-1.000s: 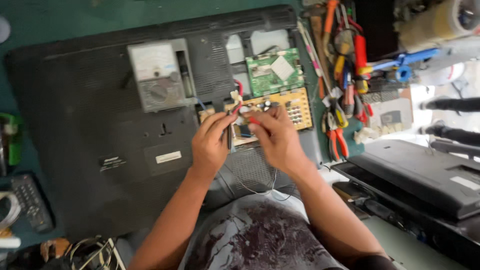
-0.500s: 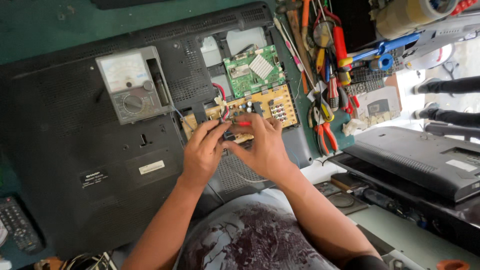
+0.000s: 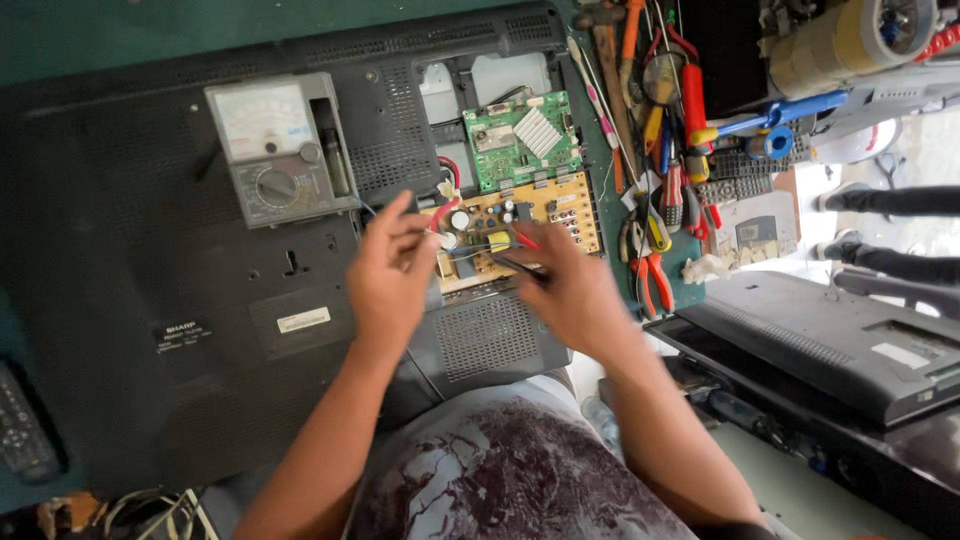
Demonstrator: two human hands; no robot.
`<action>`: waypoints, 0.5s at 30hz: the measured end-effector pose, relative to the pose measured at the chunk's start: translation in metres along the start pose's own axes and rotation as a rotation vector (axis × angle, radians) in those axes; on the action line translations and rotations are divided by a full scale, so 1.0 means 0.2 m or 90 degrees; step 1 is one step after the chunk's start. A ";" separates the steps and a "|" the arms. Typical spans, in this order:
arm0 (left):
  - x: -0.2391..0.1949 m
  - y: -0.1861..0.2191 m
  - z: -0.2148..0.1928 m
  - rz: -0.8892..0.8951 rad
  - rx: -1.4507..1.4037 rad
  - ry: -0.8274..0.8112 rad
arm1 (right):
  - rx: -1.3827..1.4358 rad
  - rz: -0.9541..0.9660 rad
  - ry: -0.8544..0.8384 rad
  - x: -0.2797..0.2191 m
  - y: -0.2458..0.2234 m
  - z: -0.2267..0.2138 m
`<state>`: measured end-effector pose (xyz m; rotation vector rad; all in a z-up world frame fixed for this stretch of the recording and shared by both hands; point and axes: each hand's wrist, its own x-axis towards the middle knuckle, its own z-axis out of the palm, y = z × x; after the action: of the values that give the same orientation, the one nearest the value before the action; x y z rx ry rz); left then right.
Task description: The person works on the back of a disassembled television, using a multimeter to test components on the circuit board. They connect the multimeter probes to various points on the board and handle wires and connectors throughout the process.
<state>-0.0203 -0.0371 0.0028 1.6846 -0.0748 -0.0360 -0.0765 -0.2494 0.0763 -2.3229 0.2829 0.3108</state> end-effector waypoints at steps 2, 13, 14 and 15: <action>0.01 -0.08 -0.05 -0.072 -0.111 0.007 | -0.054 -0.005 -0.053 -0.10 -0.03 -0.13; -0.02 -0.16 -0.02 -0.107 -0.313 -0.002 | 0.089 -0.052 -0.298 -0.42 0.15 -0.24; -0.02 -0.15 -0.02 -0.105 -0.319 -0.009 | 0.070 -0.038 -0.216 -0.40 0.14 -0.23; -0.02 -0.15 -0.01 -0.102 -0.325 -0.017 | 0.050 -0.025 -0.133 -0.39 0.14 -0.22</action>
<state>-0.0229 -0.0307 -0.0260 1.1762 0.0478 -0.1832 -0.1531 -0.2926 0.1112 -2.1942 0.1434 0.5101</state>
